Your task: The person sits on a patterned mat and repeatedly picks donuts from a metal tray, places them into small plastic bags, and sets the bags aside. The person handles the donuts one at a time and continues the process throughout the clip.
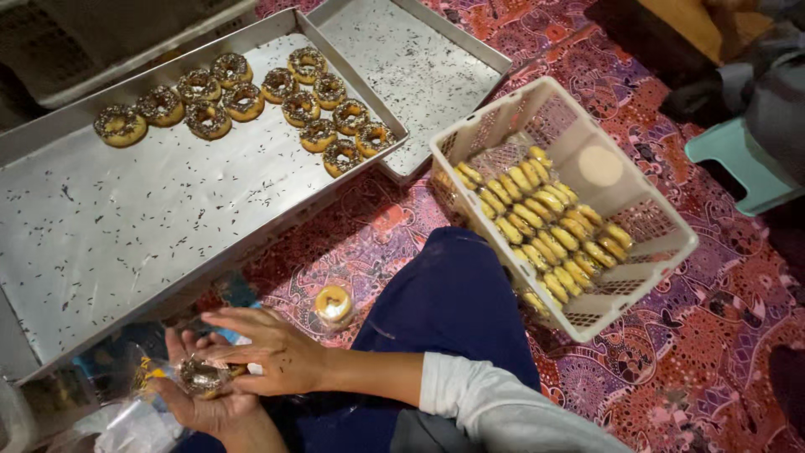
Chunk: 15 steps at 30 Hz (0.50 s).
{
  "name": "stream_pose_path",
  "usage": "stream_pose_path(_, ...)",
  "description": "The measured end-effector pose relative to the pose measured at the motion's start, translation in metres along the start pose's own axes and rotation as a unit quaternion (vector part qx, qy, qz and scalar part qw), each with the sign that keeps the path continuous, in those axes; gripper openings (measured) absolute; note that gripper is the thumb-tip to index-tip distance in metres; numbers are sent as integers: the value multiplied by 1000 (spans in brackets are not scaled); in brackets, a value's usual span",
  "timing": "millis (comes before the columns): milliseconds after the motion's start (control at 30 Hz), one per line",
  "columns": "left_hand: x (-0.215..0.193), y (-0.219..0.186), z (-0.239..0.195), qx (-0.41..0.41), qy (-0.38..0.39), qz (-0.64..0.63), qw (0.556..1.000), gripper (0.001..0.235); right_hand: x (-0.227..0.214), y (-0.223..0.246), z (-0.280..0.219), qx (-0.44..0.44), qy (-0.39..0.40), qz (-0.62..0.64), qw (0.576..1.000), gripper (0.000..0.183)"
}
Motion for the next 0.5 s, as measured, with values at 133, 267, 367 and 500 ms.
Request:
stream_pose_path(133, -8, -3, -13, 9, -61, 67, 996, 64, 19, -8, -6, 0, 37, 37, 999, 55)
stream_pose_path(267, -16, 34, -22, -85, -95, 98, 987, 38, 22, -17, 3, -25, 60, 22, 998, 60)
stream_pose_path(367, -33, 30, -38, -32, -162, 80, 983, 35, 16, -5, -1, -51, 35, 77, 995, 52)
stream_pose_path(500, -26, 32, -40, -15, -160, -14, 987, 55, 11, -20, -1, 28, 94, 110, 989, 44)
Point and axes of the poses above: each hand's wrist, its own z-axis towards the middle knuckle, its own x-axis out of the palm, y = z × x, the point moved 10 cm from there along z, towards the middle knuckle, and after that the axes turned 4 degrees about x, right-handed, at the moved point
